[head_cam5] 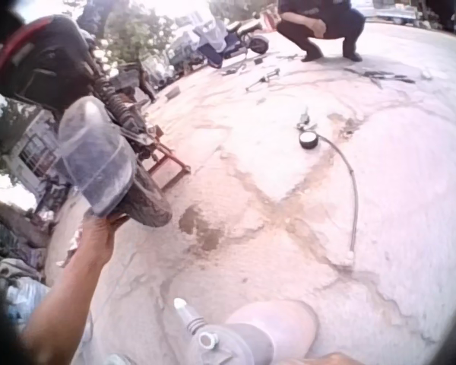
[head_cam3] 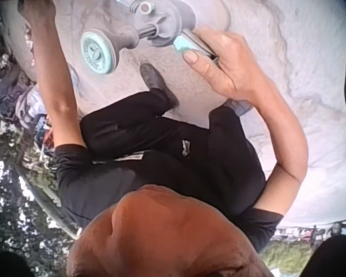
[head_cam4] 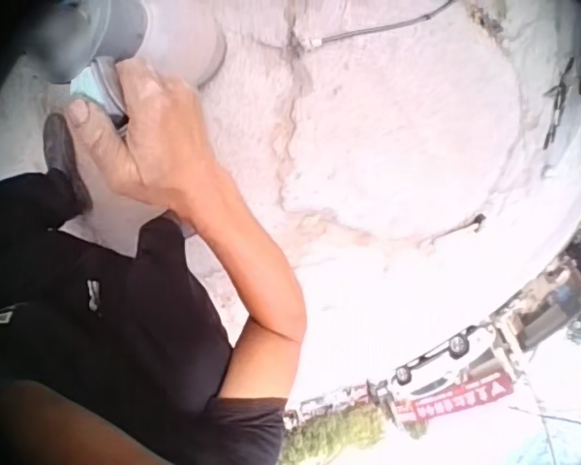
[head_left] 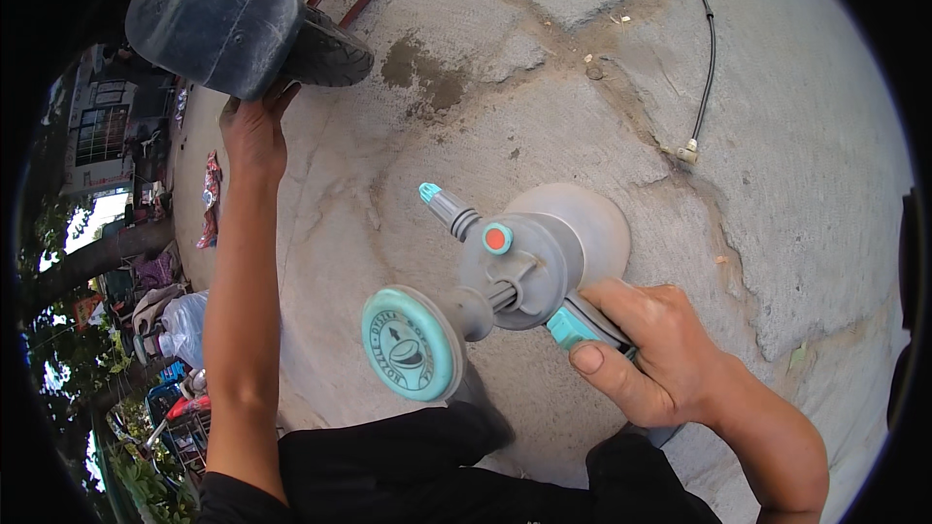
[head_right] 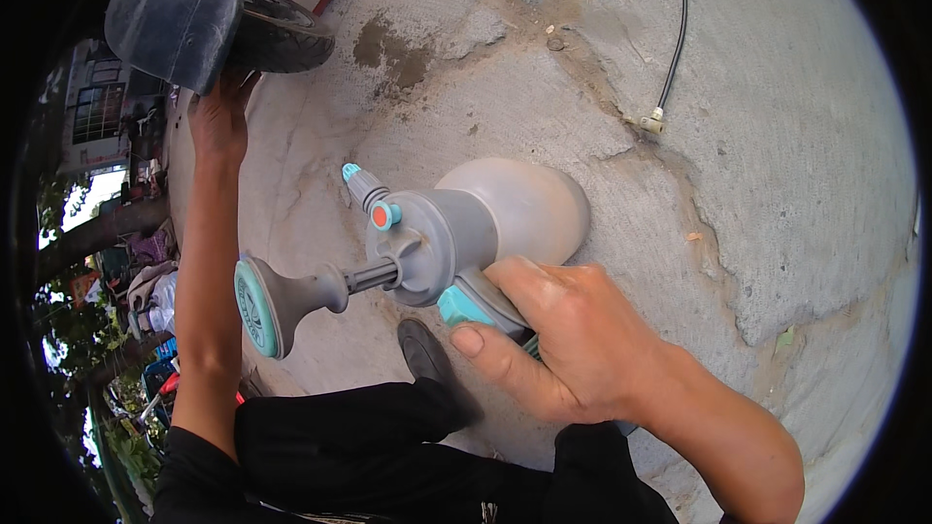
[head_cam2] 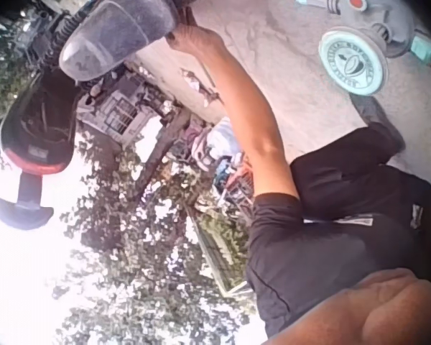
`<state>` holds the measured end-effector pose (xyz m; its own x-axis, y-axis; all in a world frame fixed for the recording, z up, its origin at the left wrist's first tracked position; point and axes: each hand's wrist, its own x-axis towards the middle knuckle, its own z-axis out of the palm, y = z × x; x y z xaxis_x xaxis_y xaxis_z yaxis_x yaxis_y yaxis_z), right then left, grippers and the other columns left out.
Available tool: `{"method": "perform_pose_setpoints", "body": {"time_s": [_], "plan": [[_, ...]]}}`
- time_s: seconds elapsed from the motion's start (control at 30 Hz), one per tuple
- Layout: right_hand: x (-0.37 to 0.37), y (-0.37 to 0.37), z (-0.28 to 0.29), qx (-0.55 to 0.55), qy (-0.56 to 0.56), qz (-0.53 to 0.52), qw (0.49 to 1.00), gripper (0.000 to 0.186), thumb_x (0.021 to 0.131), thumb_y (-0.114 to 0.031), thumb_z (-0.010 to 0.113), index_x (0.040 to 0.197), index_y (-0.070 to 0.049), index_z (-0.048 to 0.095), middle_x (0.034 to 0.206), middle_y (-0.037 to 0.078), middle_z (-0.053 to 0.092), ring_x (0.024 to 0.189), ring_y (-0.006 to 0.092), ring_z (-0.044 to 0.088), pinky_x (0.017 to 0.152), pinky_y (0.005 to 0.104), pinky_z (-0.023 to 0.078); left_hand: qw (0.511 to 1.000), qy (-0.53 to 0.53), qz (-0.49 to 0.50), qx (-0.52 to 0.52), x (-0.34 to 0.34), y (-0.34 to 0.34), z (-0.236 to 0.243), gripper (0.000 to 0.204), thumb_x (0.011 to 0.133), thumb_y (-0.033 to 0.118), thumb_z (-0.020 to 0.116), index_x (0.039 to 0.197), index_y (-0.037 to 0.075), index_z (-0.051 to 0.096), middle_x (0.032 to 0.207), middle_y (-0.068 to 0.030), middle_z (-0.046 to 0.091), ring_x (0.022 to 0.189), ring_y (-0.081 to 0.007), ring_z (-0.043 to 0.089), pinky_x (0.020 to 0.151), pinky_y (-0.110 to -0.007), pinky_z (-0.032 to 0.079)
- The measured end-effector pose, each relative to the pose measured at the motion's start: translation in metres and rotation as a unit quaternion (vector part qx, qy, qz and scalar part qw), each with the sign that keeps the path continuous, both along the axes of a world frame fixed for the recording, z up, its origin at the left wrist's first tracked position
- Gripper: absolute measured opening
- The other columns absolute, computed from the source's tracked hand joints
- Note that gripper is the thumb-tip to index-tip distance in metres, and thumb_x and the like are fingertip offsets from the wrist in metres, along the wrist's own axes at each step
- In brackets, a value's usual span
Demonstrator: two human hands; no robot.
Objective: The person removes a cover from a scooter, positions a red lift under it, and raises the scooter. They then use a pressure gauge to check the rear tire pressure and apply a liquid from a spray bottle to the tire valve area.
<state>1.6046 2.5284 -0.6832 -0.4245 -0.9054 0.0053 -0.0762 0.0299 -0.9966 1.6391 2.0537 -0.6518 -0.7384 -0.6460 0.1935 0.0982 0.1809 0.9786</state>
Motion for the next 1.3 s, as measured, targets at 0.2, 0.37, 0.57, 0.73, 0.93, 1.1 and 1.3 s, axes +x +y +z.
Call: {"method": "perform_pose_setpoints", "body": {"time_s": [0.2, 0.37, 0.57, 0.73, 0.93, 1.1, 1.3], "plan": [[0.009, -0.006, 0.015, -0.049, -0.005, -0.039, 0.998, 0.036, 0.096, -0.029, 0.061, 0.1, 0.007, 0.058, 0.07, 0.019, 0.058, 0.059, 0.0353, 0.061, 0.055, 0.0421, 0.048, 1.0, -0.016, 0.007, 0.0, 0.003, 0.003, 0.005, 0.04, 0.098, 0.02, 0.067, 0.123, -0.009, 0.055, 0.115, -0.016, 0.066, 0.105, -0.0291, 0.068, 0.094, -0.047, 0.058], [0.014, -0.011, 0.014, -0.052, 0.007, -0.031, 0.998, 0.03, 0.095, -0.024, 0.062, 0.098, 0.005, 0.056, 0.069, 0.02, 0.058, 0.059, 0.0374, 0.06, 0.054, 0.0442, 0.047, 0.999, -0.021, 0.025, 0.006, 0.0, 0.014, 0.003, 0.041, 0.098, 0.022, 0.067, 0.125, -0.007, 0.054, 0.115, -0.0152, 0.066, 0.105, -0.0293, 0.068, 0.096, -0.048, 0.057], [0.014, -0.005, 0.012, 0.011, -0.009, -0.064, 0.998, 0.028, 0.096, -0.022, 0.061, 0.094, 0.004, 0.054, 0.065, 0.022, 0.056, 0.058, 0.04, 0.06, 0.053, 0.0471, 0.045, 1.0, -0.021, 0.01, 0.012, 0.003, 0.007, 0.0, 0.039, 0.098, 0.025, 0.066, 0.123, -0.003, 0.056, 0.113, -0.0131, 0.065, 0.108, -0.0291, 0.065, 0.099, -0.049, 0.054], [0.011, -0.002, 0.013, 0.008, -0.003, -0.079, 0.997, 0.028, 0.095, -0.022, 0.061, 0.096, 0.005, 0.054, 0.065, 0.022, 0.056, 0.058, 0.0395, 0.06, 0.053, 0.0456, 0.046, 0.999, -0.028, 0.006, 0.016, 0.002, 0.002, -0.004, 0.038, 0.099, 0.032, 0.065, 0.123, 0.003, 0.059, 0.117, -0.0109, 0.063, 0.114, -0.0293, 0.061, 0.104, -0.05, 0.049], [0.01, -0.006, 0.02, -0.064, 0.031, -0.09, 0.993, 0.03, 0.095, -0.023, 0.062, 0.096, 0.006, 0.056, 0.065, 0.021, 0.056, 0.057, 0.0384, 0.061, 0.053, 0.0441, 0.048, 0.999, -0.004, 0.011, 0.031, 0.001, 0.006, -0.002, 0.038, 0.097, 0.021, 0.068, 0.121, -0.004, 0.053, 0.11, -0.0133, 0.064, 0.103, -0.0287, 0.067, 0.096, -0.048, 0.057], [0.012, -0.012, 0.021, -0.013, 0.02, -0.076, 0.997, 0.03, 0.094, -0.024, 0.063, 0.09, 0.004, 0.054, 0.063, 0.022, 0.057, 0.057, 0.0395, 0.061, 0.052, 0.0448, 0.048, 0.999, -0.023, 0.023, 0.02, 0.003, 0.006, -0.003, 0.039, 0.099, 0.029, 0.064, 0.126, 0.001, 0.055, 0.118, -0.0115, 0.062, 0.112, -0.0289, 0.062, 0.103, -0.049, 0.05], [0.012, -0.001, 0.018, 0.073, 0.053, 0.023, 0.996, 0.043, 0.094, -0.037, 0.063, 0.103, 0.005, 0.058, 0.068, 0.017, 0.057, 0.059, 0.0344, 0.063, 0.057, 0.0419, 0.049, 0.999, -0.017, 0.018, 0.027, 0.0, 0.009, -0.003, 0.04, 0.099, 0.025, 0.065, 0.126, -0.002, 0.053, 0.116, -0.0135, 0.062, 0.11, -0.0303, 0.063, 0.101, -0.049, 0.054]]}}
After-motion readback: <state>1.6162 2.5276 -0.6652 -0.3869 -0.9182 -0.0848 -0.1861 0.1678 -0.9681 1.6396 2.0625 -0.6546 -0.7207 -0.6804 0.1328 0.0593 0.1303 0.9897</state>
